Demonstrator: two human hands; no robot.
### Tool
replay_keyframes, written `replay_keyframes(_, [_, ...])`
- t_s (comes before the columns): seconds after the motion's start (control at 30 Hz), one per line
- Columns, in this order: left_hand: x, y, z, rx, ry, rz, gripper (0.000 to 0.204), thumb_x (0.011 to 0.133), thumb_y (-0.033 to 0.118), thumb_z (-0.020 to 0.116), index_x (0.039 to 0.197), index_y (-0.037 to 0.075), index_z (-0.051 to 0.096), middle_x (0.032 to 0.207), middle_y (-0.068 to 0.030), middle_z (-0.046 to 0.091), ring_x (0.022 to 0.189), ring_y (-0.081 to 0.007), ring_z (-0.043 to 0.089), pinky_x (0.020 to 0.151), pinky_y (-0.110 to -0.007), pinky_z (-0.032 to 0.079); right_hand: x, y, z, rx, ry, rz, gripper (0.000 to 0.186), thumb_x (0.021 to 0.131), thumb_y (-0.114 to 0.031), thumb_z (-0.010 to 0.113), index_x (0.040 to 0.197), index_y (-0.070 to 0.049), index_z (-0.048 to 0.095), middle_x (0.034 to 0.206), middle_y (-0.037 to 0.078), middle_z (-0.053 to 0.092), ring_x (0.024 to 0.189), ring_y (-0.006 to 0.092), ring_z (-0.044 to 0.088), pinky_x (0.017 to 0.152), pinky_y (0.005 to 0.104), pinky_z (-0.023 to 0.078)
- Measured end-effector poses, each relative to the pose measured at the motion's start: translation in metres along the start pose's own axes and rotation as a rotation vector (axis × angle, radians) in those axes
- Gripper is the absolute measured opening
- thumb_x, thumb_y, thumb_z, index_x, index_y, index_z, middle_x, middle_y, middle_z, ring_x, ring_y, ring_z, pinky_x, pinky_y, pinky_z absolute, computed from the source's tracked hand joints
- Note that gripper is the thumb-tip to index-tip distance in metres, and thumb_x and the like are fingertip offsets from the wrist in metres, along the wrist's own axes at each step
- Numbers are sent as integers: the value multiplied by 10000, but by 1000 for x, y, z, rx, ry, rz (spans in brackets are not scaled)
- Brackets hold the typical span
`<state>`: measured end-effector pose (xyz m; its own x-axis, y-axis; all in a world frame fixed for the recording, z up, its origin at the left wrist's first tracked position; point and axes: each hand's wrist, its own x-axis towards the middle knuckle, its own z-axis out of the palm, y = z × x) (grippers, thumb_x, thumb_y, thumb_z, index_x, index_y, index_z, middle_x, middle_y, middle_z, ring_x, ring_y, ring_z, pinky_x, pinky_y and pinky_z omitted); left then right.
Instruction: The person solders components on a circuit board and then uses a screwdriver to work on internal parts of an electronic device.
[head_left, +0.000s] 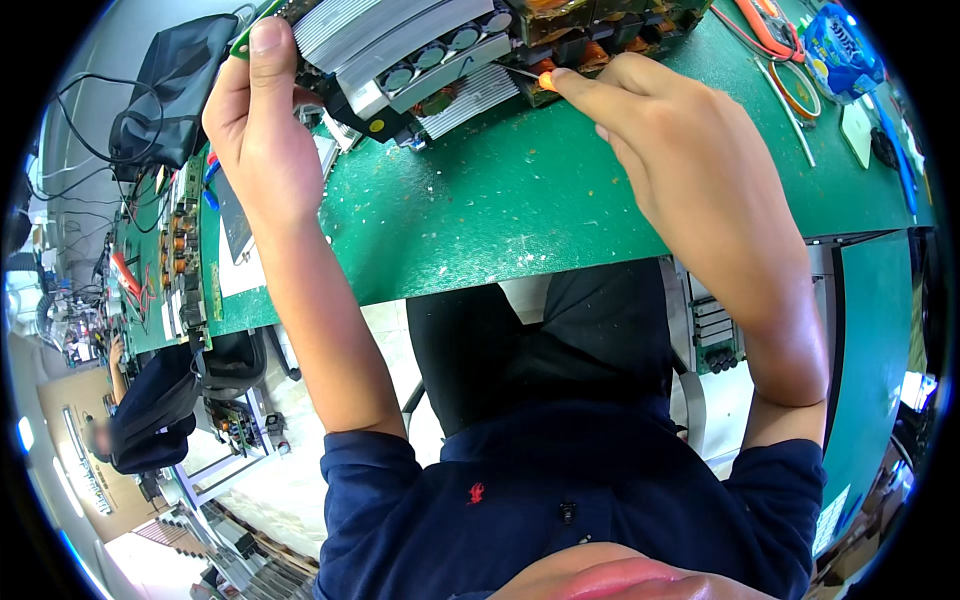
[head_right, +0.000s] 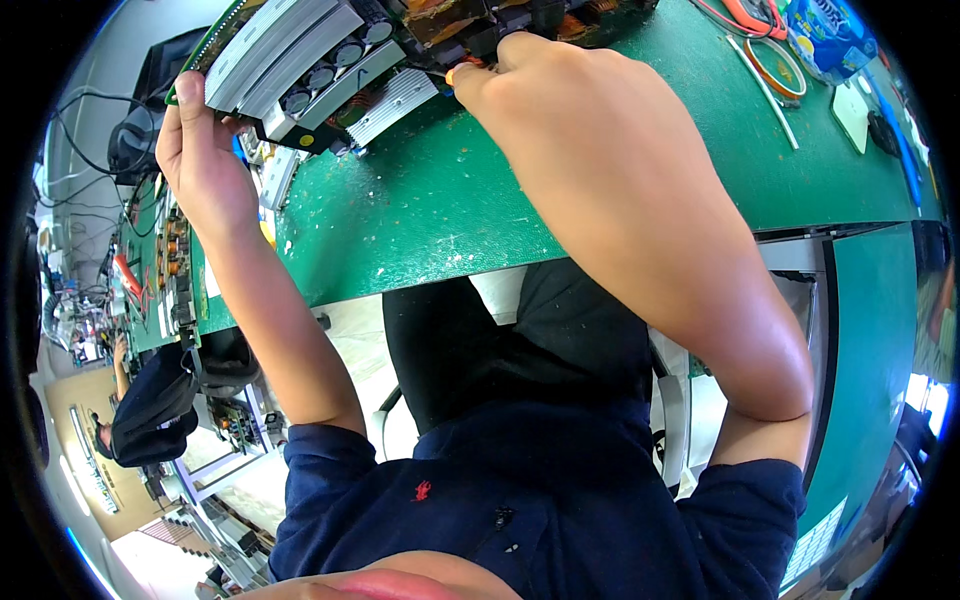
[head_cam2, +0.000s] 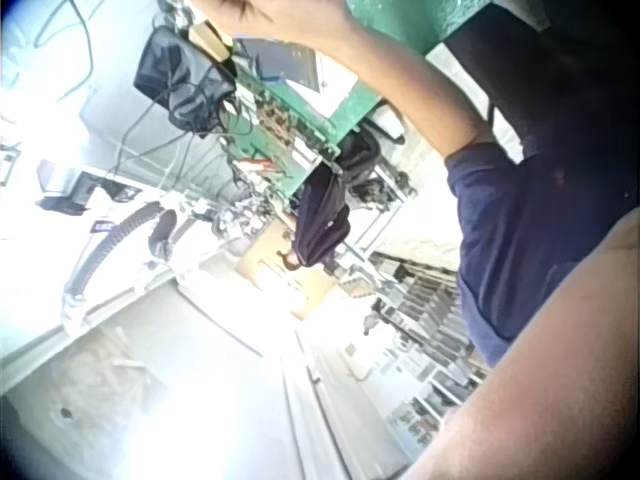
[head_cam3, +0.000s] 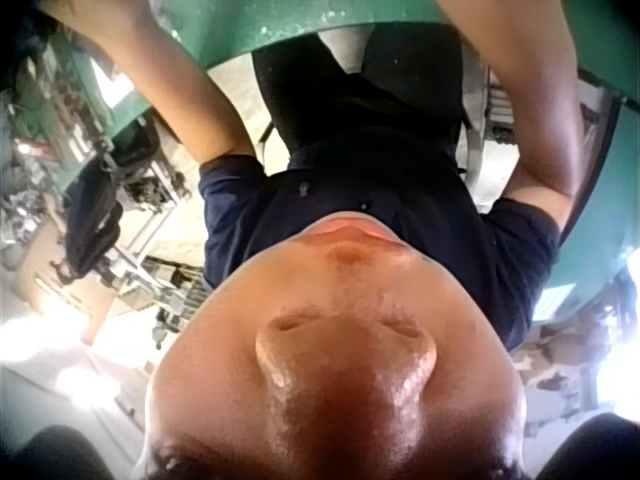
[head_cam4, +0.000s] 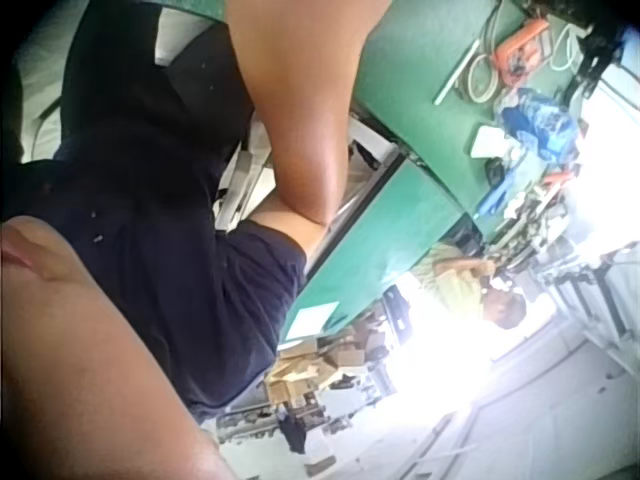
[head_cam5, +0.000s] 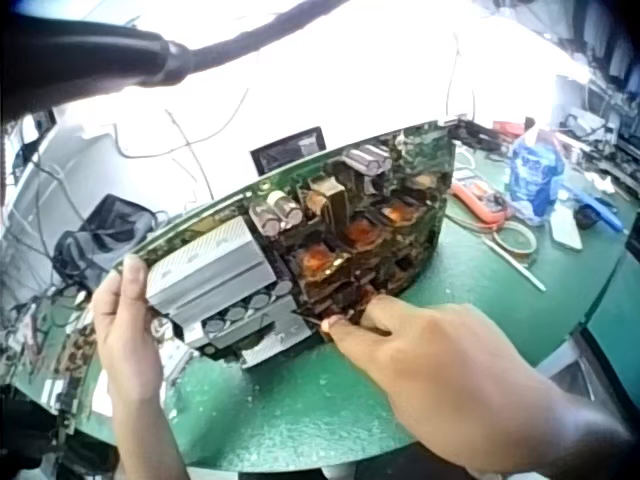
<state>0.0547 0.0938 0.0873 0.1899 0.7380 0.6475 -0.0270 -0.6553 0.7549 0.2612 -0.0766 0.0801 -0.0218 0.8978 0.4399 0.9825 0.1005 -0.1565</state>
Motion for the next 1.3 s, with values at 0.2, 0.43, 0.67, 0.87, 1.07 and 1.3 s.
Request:
replay_keyframes(0.2, [6, -11, -15, 32, 19, -46, 408, 988, 389, 598, 1012, -8, 686, 918, -57, 690, 807, -113, 617, 709, -275, 462, -4, 6, 6, 283, 102, -83, 310, 827, 80, 596, 1111, -24, 661, 1028, 128, 624, 850, 309, 631, 748, 365, 498])
replay_keyframes(0.43, [10, -12, -11, 23, -7, -47, 386, 991, 376, 596, 997, 5, 703, 885, -20, 677, 780, -92, 604, 700, -267, 472, -26, 11, 16, 669, 172, -26, 201, 800, 107, 595, 941, -6, 684, 1187, 128, 647, 803, 158, 656, 665, 265, 501])
replay_keyframes(0.67, [13, -18, -13, -40, 8, -39, 348, 1001, 353, 587, 981, 25, 704, 857, 0, 669, 743, -63, 579, 666, -244, 453, -60, -23, 37, 1264, 308, 454, 490, 906, 84, 492, 1392, 75, 428, 1100, 116, 620, 697, 51, 497, 615, 194, 403])
replay_keyframes(0.87, [14, -12, 4, -21, -14, 97, 315, 1025, 278, 553, 876, 23, 662, 760, 45, 543, 684, -32, 431, 618, -212, 330, -68, -30, 54, 1962, 336, 418, 258, 1024, -134, 447, 1215, 30, 502, 854, 53, 527, 711, 86, 467, 576, 228, 379])
replay_keyframes(1.07, [11, -11, 0, -92, -25, -42, 314, 1028, 270, 553, 885, 19, 674, 779, 45, 591, 696, -20, 467, 623, -206, 360, -18, -48, 75, 2253, 235, 903, 215, 1009, -183, 525, 1159, -29, 522, 977, 70, 555, 618, 103, 429, 510, 236, 342])
replay_keyframes(1.3, [6, -9, 5, -161, -67, 34, 300, 1023, 259, 564, 874, 20, 667, 784, 31, 626, 678, -27, 495, 612, -203, 375, 12, -71, 82, 2140, 321, 1031, 265, 977, -128, 574, 1205, -14, 500, 1142, 88, 602, 624, 88, 415, 519, 240, 333])
